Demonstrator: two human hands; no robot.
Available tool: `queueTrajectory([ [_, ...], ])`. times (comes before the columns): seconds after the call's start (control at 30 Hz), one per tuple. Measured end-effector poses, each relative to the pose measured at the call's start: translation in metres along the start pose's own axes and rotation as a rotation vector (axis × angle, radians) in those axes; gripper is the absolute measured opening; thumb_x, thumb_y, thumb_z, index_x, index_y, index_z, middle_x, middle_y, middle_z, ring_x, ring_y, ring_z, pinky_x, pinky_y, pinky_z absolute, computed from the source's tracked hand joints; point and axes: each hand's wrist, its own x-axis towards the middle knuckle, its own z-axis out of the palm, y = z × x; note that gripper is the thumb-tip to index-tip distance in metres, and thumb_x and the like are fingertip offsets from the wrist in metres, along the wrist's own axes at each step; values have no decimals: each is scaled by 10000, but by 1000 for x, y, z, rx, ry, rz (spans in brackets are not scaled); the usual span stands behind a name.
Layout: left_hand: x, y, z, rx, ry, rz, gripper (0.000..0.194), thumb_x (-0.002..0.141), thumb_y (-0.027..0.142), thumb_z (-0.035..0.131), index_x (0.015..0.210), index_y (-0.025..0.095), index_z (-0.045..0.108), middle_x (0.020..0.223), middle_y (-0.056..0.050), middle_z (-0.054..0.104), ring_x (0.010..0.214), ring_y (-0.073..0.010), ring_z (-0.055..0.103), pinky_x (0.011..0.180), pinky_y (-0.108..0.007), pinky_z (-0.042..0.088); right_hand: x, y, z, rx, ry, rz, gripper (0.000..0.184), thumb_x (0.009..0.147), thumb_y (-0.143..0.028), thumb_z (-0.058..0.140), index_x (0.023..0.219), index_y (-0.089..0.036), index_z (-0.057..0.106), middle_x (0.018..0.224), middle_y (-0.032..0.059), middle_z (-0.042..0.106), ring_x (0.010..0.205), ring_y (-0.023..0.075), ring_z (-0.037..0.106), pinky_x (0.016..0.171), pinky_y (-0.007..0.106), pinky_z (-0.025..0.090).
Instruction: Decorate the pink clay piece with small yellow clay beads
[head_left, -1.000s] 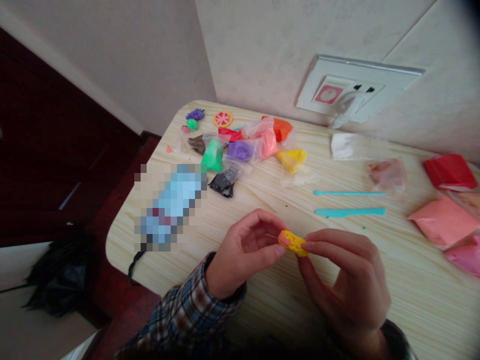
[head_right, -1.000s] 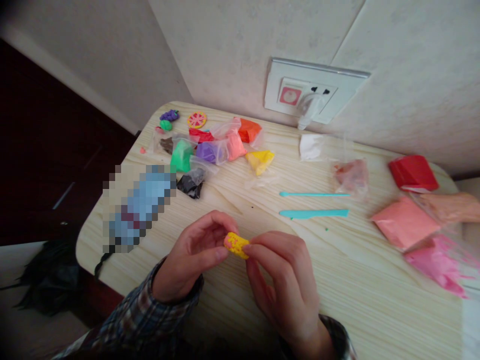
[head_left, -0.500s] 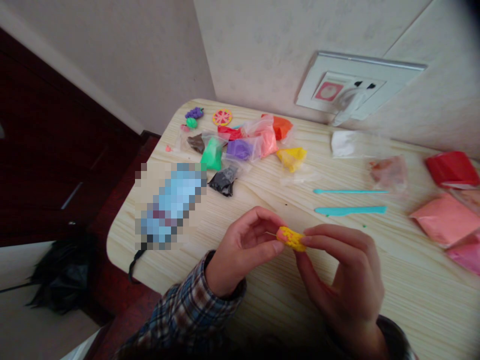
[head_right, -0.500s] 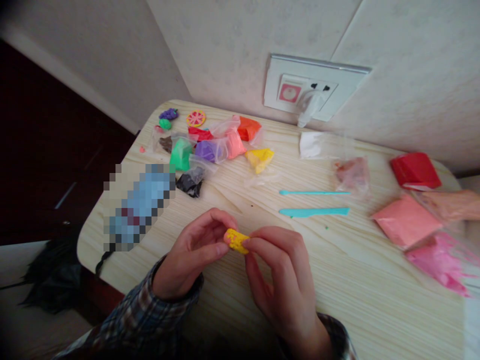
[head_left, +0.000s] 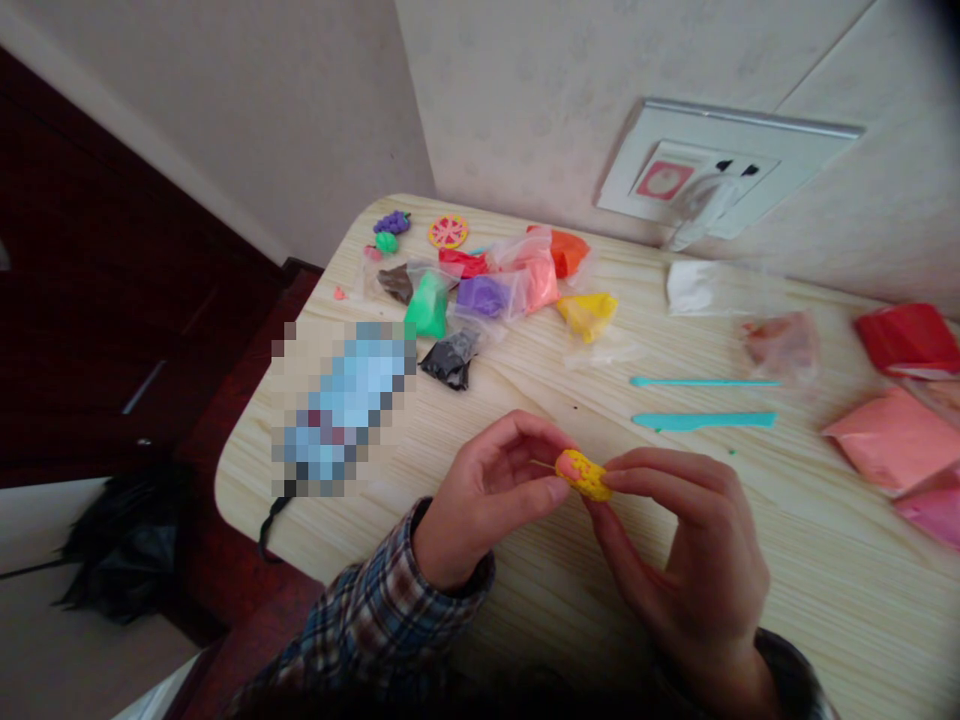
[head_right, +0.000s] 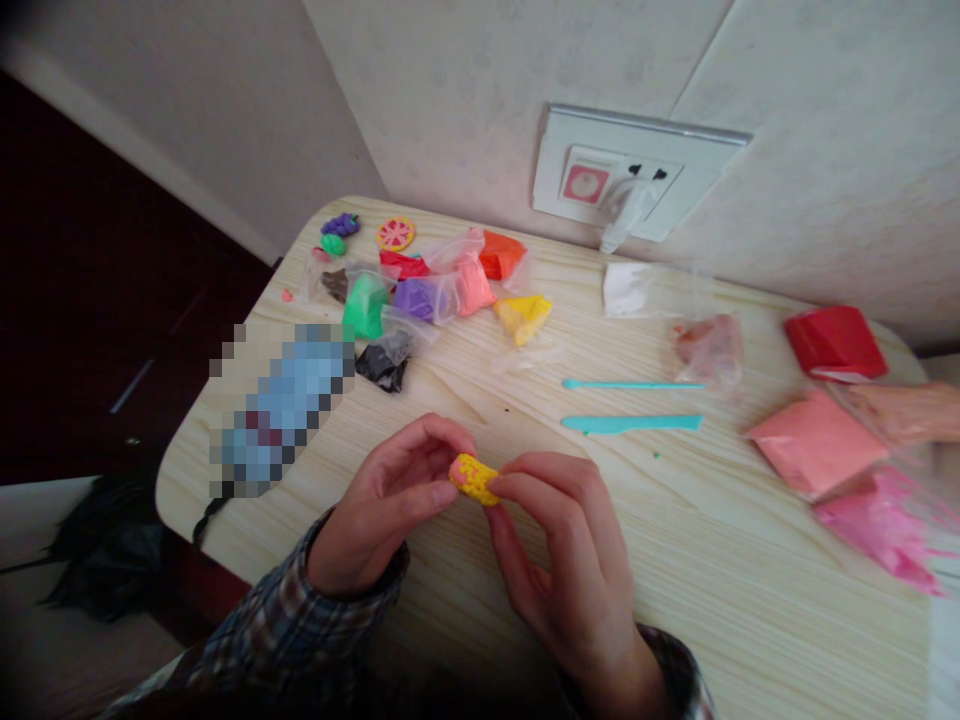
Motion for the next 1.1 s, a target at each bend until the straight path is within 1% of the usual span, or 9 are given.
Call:
queueTrajectory([
  [0.27, 0, 2, 2, -29, -1, -32, 271, 655, 200, 845, 822, 154, 636, 812, 9, 592, 761, -113, 555, 736, -235, 459, 2, 0, 0, -36, -6, -45, 284, 840, 6, 609, 1022, -210, 587, 918, 20, 625, 831, 167, 610, 692, 322, 522],
  [0.4, 1, 1, 0, -39, -19, -34, 230, 685, 175, 809, 836, 154, 637, 827, 6, 594, 764, -110, 559, 748, -239, 464, 2, 0, 1, -2, 6, -31, 326, 833, 13, 610, 1068, -211, 573, 928, 20, 621, 839, 169, 609, 695, 318, 521],
  [0.5, 1, 1, -1, -50, -39, -35, 227, 692, 161, 797, 858, 155, 642, 828, 5, 597, 768, -111, 563, 750, -239, 463, 1, 0, 1, 29, 15, 12, 375, 825, 13, 616, 1098, -239, 563, 928, 19, 626, 832, 183, 612, 684, 339, 522],
  [0.57, 0, 1, -2, -60, -40, -40, 226, 695, 164, 793, 865, 157, 644, 837, 2, 602, 774, -115, 565, 754, -243, 461, 0, 0, 2, 29, 12, 25, 374, 823, 0, 626, 1096, -248, 563, 927, 17, 628, 831, 187, 612, 684, 347, 521],
  [0.7, 0, 2, -1, -61, -26, -49, 223, 688, 163, 795, 847, 155, 638, 849, 2, 597, 772, -111, 558, 751, -240, 453, 0, -1, 1, 27, 12, -2, 332, 819, -7, 631, 1067, -218, 570, 915, 20, 626, 827, 176, 610, 687, 332, 517],
  [0.9, 1, 2, -1, -37, -19, -61, 271, 661, 230, 839, 806, 162, 620, 804, 7, 562, 749, -117, 530, 731, -246, 445, 1, 0, 2, 27, 10, 27, 348, 823, 1, 612, 1065, -245, 567, 910, 17, 634, 813, 186, 624, 675, 342, 526],
  [1.0, 0, 2, -2, -6, 16, -58, 253, 686, 251, 829, 819, 161, 634, 817, -2, 577, 775, -123, 535, 712, -228, 435, 0, 1, 4, 32, 6, 26, 297, 838, -24, 607, 1048, -230, 562, 903, 15, 627, 800, 169, 619, 663, 306, 533],
  [1.07, -1, 2, -2, 8, 10, -42, 279, 669, 261, 848, 840, 167, 649, 829, 0, 595, 782, -121, 545, 702, -215, 436, -1, 2, 5, 41, -8, 38, 265, 853, -37, 586, 1043, -220, 556, 909, 18, 624, 803, 159, 621, 668, 285, 542],
  [1.1, -1, 3, -1, 13, 32, -40, 274, 682, 267, 843, 861, 169, 660, 850, -1, 603, 803, -121, 550, 722, -215, 441, -3, 2, 5, 56, -19, 46, 261, 856, -39, 577, 1047, -215, 555, 916, 23, 627, 813, 158, 626, 680, 280, 548],
])
